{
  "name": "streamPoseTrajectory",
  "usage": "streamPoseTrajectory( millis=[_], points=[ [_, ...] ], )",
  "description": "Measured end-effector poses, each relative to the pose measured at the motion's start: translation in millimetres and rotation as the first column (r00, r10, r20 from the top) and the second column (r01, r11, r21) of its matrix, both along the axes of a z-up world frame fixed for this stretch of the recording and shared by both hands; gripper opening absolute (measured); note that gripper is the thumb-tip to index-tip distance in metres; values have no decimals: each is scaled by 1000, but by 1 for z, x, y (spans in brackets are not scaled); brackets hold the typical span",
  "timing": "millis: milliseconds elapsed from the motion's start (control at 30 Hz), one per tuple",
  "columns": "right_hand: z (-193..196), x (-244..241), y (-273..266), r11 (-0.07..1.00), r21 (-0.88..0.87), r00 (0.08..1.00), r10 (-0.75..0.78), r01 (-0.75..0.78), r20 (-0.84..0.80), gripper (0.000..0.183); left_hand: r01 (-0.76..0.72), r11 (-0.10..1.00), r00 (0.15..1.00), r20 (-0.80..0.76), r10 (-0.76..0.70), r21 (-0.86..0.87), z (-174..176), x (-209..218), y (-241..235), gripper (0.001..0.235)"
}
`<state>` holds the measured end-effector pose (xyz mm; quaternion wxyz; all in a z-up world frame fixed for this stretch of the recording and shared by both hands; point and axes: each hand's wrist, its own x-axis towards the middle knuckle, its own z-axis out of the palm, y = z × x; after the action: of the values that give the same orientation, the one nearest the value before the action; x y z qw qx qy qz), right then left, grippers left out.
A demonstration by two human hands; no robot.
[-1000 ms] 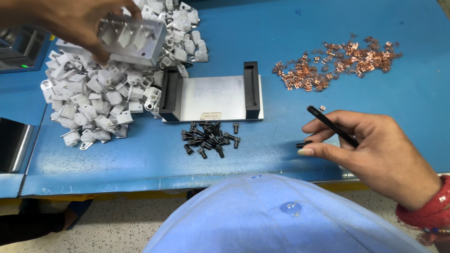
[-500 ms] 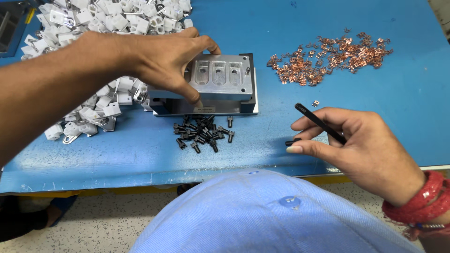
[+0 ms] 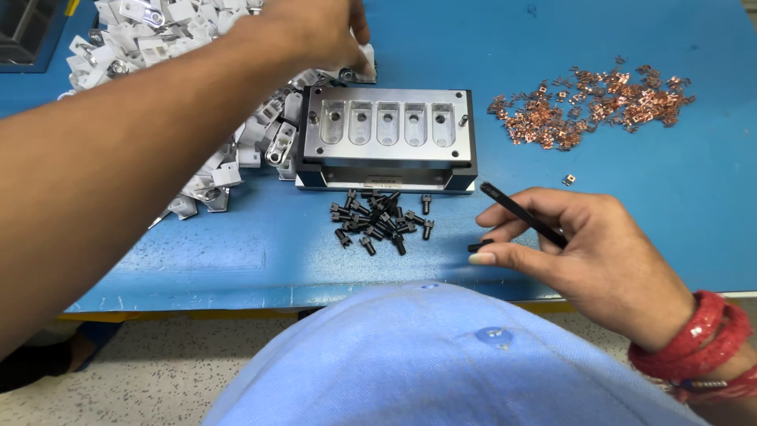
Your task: The person uses tweezers to place small copper and black components into a metal fixture with multiple slots. They repeatedly pick up parts from piles on the table and insert them into the fixture, then remove and reposition the fixture on the workbench.
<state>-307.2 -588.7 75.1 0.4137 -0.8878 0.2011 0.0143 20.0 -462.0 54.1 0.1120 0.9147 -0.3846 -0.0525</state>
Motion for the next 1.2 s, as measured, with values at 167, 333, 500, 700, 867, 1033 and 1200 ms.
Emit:
streamPoseTrajectory(
  millis=[167, 333, 500, 700, 867, 1033, 1200],
  points=[
    [2, 8, 13, 1000, -20, 997, -3, 1, -72, 30, 74, 997, 995, 66, -73, -11, -17, 10, -2, 33],
    [1, 11, 24, 999, -17, 999, 28, -27, 38, 32, 278, 916, 953, 204, -226, -287, -18, 4, 16, 26],
    [18, 21, 35, 978, -139, 980, -132, 153, 149, 28, 37, 661, 983, -94, -161, -749, -11, -35, 46, 19],
    [45, 50, 50, 997, 40, 905, -76, 65, 418, 22, 59, 600, 983, -59, -174, -798, 1, -103, 86, 32],
    [41, 73, 50, 991, 130, 930, -27, -23, 367, 22, -150, 745, 946, -314, -84, -650, 20, -140, 88, 38],
    [17, 77, 42, 973, 231, 961, -70, 6, 267, 25, -43, 727, 930, -293, -222, -685, 26, -164, 82, 33],
    [5, 56, 28, 968, 249, 981, -77, 30, 179, 23, -126, 808, 863, -466, -197, -576, 25, -179, 80, 35]
  ],
)
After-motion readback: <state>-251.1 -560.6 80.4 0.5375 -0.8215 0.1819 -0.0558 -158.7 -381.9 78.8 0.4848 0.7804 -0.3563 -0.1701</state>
